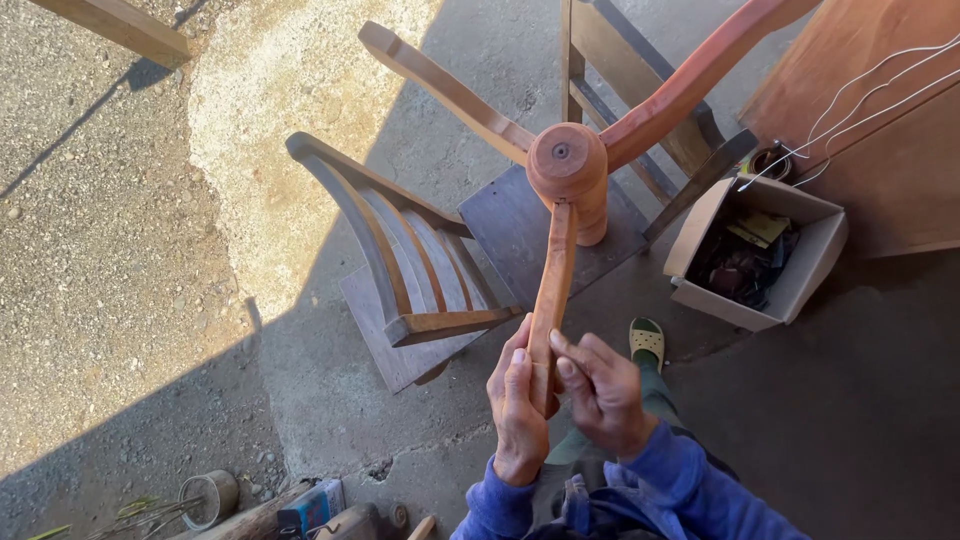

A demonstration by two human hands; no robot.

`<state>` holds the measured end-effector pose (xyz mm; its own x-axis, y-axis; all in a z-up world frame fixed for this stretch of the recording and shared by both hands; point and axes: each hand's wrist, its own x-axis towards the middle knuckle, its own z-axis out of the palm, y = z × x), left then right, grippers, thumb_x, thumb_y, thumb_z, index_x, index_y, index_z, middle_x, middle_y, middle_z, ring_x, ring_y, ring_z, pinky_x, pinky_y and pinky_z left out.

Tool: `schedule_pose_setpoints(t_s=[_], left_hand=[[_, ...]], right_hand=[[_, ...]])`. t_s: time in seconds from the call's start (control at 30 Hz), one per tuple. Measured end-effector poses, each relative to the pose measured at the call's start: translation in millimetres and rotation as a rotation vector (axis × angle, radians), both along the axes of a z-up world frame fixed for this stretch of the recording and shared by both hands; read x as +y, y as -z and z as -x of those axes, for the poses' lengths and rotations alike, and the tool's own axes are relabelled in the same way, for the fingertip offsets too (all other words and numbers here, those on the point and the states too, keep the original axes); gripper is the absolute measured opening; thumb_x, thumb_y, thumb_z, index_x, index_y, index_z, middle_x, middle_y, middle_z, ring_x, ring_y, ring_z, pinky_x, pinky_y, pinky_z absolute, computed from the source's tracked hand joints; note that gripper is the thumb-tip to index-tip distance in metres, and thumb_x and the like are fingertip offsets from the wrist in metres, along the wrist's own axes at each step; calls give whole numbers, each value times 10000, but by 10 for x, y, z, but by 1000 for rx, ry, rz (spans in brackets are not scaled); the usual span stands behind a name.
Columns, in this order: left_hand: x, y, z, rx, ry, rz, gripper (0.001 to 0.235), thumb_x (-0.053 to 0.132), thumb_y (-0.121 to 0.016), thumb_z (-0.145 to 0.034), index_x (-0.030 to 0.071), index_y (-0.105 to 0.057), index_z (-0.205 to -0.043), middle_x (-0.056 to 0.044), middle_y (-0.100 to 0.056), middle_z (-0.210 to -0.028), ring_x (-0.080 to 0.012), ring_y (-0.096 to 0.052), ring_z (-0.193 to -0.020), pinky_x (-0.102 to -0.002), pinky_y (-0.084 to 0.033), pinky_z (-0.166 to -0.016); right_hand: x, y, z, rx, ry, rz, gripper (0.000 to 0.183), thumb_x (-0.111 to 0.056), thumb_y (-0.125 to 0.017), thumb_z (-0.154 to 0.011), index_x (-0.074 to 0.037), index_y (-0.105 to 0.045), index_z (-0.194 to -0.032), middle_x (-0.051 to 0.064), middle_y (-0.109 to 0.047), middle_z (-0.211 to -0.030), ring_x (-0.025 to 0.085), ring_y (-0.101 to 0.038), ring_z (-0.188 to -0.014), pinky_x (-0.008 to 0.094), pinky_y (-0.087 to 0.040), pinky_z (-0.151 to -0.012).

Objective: The person sands a wooden chair leg using a piece of sandpaper. The chair is positioned upside down on another chair for stability. The person holds the leg with one hand and rubs the sandpaper along the surface with the other hand, focusing on smoothing the wood.

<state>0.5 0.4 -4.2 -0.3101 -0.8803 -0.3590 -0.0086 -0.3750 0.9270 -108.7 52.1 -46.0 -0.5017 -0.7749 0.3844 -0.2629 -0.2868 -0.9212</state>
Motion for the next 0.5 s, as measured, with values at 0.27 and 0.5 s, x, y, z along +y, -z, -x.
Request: schedule_pose_setpoints(t_s=[0.27, 0.5], left_hand=[[3, -34, -7, -25, -8, -5, 630, 356, -386, -1057, -11, -559, -1538, -85, -596, -844, -104, -440, -609, -247, -355, -507], [56, -112, 93, 23, -2, 44, 600, 323, -375, -1033, -49, -528, -1479, -114, -650, -1051, -130, -596, -889, -272, -506, -783]], right_hand=[[17, -25, -88, -18, 48, -53, 260, -33, -620, -1016, 36, -676, -1261, 74, -582, -800, 102, -572, -616, 260, -482, -523], [84, -78, -125, 27, 76, 32, 256, -45, -621, -1033, 33, -652, -1275, 92, -608, -862, 132, -621, -705, 279, -519, -588]])
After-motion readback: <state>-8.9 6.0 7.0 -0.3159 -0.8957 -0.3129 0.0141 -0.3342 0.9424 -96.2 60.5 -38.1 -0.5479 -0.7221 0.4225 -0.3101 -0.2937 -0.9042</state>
